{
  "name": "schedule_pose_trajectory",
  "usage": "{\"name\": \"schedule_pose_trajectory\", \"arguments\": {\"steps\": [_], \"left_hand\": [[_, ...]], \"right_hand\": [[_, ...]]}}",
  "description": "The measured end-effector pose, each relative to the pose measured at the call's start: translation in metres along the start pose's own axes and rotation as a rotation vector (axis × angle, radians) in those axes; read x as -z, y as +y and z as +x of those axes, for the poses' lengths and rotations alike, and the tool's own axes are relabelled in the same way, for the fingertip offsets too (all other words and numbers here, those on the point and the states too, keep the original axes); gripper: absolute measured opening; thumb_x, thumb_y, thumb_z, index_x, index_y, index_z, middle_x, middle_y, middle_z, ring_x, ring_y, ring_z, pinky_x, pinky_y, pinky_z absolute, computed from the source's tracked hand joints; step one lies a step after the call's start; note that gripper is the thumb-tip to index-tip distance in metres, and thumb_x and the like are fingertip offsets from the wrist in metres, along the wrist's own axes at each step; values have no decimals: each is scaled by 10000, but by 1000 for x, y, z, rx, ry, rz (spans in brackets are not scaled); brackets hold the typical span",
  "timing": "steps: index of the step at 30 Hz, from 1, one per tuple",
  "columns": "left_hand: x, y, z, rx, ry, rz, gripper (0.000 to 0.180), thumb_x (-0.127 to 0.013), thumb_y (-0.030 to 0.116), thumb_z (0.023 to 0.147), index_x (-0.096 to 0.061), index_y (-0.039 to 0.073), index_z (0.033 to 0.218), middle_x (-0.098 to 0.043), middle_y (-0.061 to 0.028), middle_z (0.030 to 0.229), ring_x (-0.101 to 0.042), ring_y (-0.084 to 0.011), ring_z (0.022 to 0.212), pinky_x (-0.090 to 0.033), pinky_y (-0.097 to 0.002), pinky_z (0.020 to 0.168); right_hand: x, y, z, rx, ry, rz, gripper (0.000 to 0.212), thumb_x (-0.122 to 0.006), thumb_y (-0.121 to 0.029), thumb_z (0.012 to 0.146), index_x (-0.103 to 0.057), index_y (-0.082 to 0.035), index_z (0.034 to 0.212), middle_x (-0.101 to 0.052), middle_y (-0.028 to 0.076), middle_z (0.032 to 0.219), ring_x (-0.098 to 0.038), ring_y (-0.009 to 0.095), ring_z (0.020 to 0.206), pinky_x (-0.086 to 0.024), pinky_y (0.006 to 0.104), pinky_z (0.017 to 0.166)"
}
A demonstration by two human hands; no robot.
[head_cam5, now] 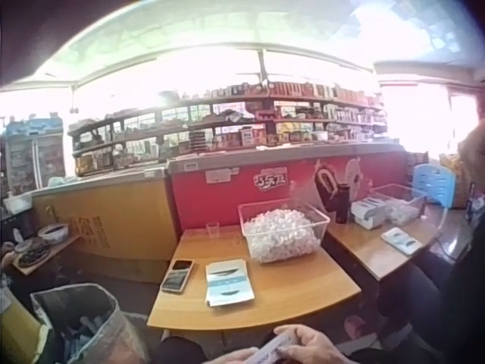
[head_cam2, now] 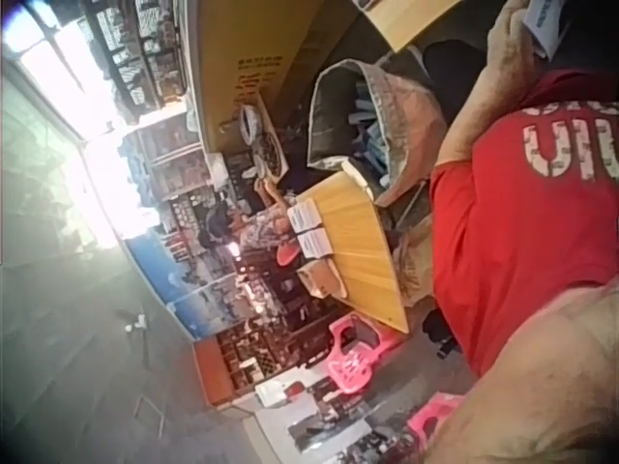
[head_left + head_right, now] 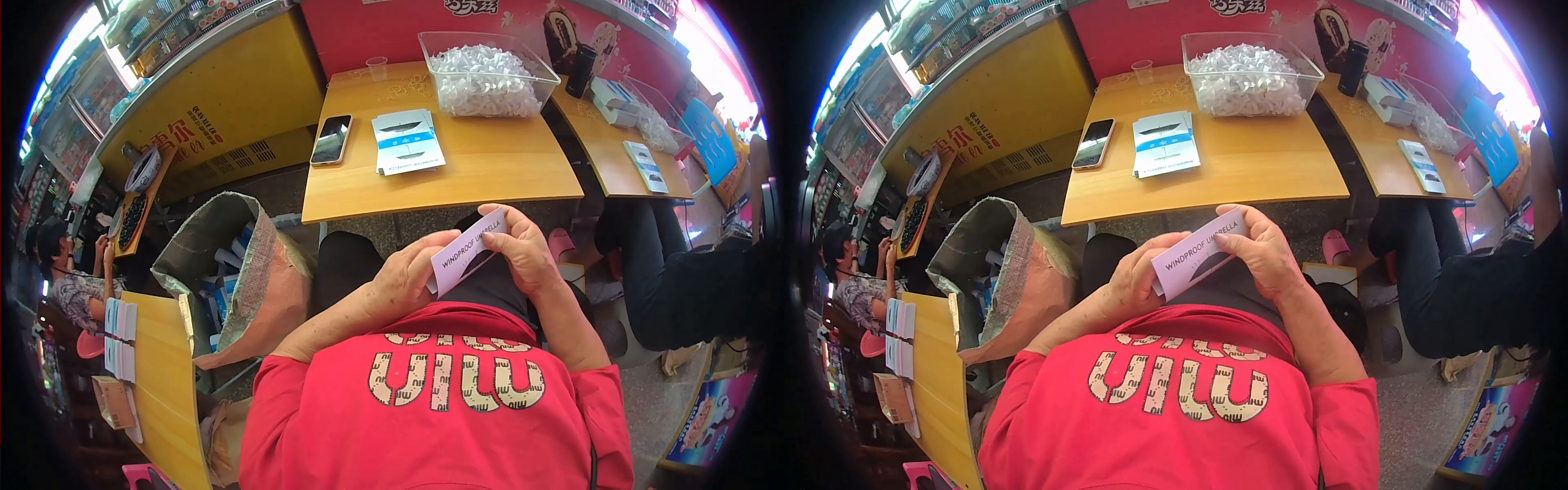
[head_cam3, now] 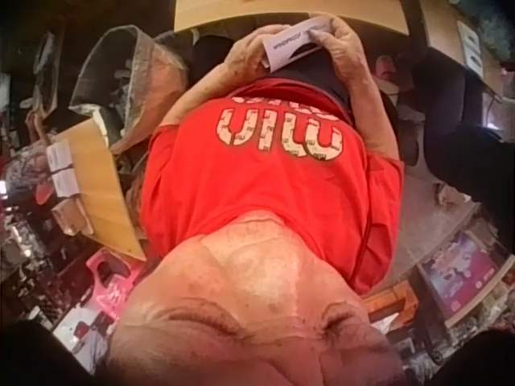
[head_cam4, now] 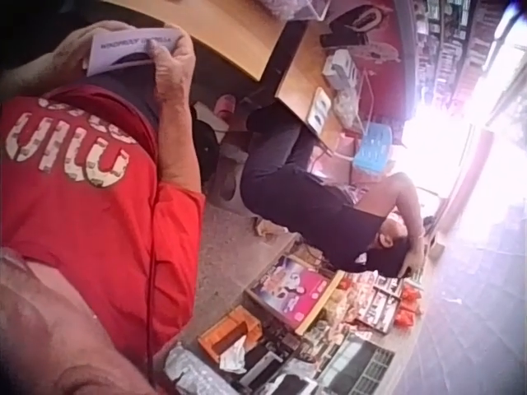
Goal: The person picks up a paper sleeve from a stack, peels off an adhesive backing, and folds the sleeve around a small umbrella. After securing the sleeve, they place the packaged item into a large bag and repeat the process.
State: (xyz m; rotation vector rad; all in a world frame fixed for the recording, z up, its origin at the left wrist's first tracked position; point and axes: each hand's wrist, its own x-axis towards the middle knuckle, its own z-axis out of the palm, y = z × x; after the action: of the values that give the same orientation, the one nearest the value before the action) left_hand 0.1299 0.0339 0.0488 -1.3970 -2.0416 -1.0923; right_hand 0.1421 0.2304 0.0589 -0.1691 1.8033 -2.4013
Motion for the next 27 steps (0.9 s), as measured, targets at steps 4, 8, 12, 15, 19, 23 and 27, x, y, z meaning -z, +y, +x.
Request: {"name": "schedule_pose_trajectory", "arguments": {"steps": [4,8,12,15,19,23,27], "left_hand": [[-6,-6,-9,365,91,-35,506,-540,-67,693,-333,4,1149,-424,-176,1159,-417,-266,1103,-345,-344,907],[4,-4,-19,987,172,-829,447,-566,34,762,-336,23,1146,-454,-95,1085,-443,-140,1003,-379,-267,849],[-7,-12,-10,1102,290,-897,362,-620,132,754,-398,17,1016,-540,-64,853,-533,-104,759,-462,-208,563],[-12,-8,-3,1233,370,-1191,258,-566,97,786,-436,16,993,-558,-70,860,-567,-129,729,-457,-198,476],[-18,-6,-1,1185,390,-1351,213,-531,97,809,-450,24,991,-564,-111,933,-589,-187,805,-518,-240,574],[-16,4,3,1021,351,-1308,210,-502,111,828,-447,24,1011,-554,-132,982,-585,-215,836,-524,-290,675],[-14,13,7,1070,258,-1391,243,-439,140,865,-430,21,1077,-513,-117,1036,-518,-193,953,-502,-335,733]], "right_hand": [[5,16,8,190,205,61,322,-563,4,737,-445,-7,1036,-517,41,858,-494,96,790,-413,219,721],[7,19,9,426,351,-293,303,-568,0,740,-454,-12,1021,-536,44,840,-509,97,742,-429,225,666],[-1,31,-3,646,318,-652,325,-617,-22,708,-487,-56,1004,-543,112,876,-545,184,758,-438,269,660],[0,34,-6,740,220,-735,311,-599,-23,725,-477,-46,1011,-526,127,932,-524,223,840,-424,291,722],[4,38,-8,640,225,-654,345,-562,-45,767,-434,-42,1087,-513,105,958,-506,174,847,-419,268,732],[5,36,-7,430,159,-239,421,-498,-43,813,-335,-28,1200,-481,57,975,-461,106,864,-397,233,770],[5,32,-10,373,99,-56,419,-490,2,804,-342,-33,1194,-475,43,960,-458,100,856,-388,227,774]]}}
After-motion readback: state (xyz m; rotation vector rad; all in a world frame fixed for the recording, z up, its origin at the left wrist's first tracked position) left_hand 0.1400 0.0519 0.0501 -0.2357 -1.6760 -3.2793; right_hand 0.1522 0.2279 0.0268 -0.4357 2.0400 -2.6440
